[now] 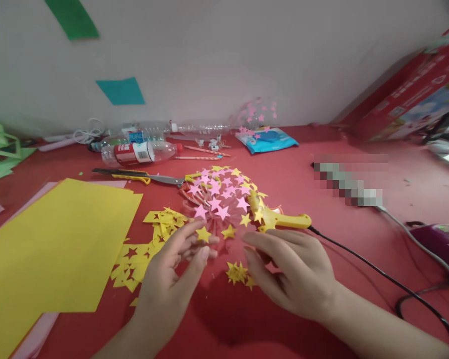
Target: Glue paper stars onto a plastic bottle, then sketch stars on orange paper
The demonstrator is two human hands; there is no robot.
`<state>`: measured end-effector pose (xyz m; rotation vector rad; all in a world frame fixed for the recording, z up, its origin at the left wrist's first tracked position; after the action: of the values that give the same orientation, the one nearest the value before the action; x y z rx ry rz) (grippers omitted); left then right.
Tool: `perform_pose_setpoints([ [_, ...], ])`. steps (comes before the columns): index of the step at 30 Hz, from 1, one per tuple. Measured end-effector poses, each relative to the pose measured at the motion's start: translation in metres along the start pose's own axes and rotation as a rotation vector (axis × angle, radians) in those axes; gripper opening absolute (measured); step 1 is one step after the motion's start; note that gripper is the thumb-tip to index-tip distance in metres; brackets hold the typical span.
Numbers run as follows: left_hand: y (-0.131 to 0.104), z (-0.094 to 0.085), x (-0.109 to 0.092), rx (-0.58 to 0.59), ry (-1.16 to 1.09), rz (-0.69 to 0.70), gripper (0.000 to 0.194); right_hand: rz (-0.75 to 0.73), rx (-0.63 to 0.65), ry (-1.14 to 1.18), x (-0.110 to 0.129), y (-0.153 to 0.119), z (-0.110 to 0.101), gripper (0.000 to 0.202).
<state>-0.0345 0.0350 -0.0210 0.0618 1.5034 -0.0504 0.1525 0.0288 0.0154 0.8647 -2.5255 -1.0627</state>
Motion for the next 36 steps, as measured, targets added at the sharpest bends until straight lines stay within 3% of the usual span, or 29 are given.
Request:
perform_pose_setpoints([
  [5,0.001,-0.002,-0.005,-0.036,0.148,0.137,0.034,0.035,-0.055,0.004,-0.006,0.002,0.000,0.015],
  [9,0.000,-0.003,-0.012,-0.106,0.188,0.160,0.032,0.084,-0.104,-0.005,-0.012,0.002,0.000,0.014],
  [16,0.004,-0.008,-0.021,-0.172,0.057,0.262,0.022,0.341,-0.103,0.024,-0.026,0.005,-0.004,0.011],
  [19,0.014,-0.015,-0.019,-0.196,-0.083,0.213,0.024,0.397,-0.110,0.040,-0.032,0.006,-0.004,0.010],
  [22,0.026,-0.028,-0.016,-0.324,-0.202,0.142,0.021,0.459,-0.094,0.103,-0.036,0.006,-0.003,0.011],
  [26,0.036,-0.042,-0.017,-0.410,-0.190,0.145,0.022,0.528,-0.029,0.170,-0.040,0.010,-0.003,0.009],
  [28,0.038,-0.044,-0.018,-0.398,-0.166,0.150,0.022,0.499,0.058,0.182,-0.040,0.014,-0.001,0.009],
  [31,0.037,-0.043,-0.018,-0.357,-0.126,0.151,0.022,0.340,0.143,0.120,-0.037,0.018,0.003,0.013],
  [36,0.032,-0.042,-0.016,-0.334,-0.062,0.196,0.031,0.138,0.051,-0.065,-0.027,0.018,0.008,0.018],
])
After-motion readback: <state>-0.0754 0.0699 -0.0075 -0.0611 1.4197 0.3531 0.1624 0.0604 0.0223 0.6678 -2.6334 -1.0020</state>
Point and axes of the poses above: each hand's wrist, its own y-axis towards the middle knuckle, its own z-axis out of the palm, x = y × z, the point moved 2 cm from there along y, towards the middle knuckle, and after that the axes turned 13 degrees about -y, right-handed, at the moved point
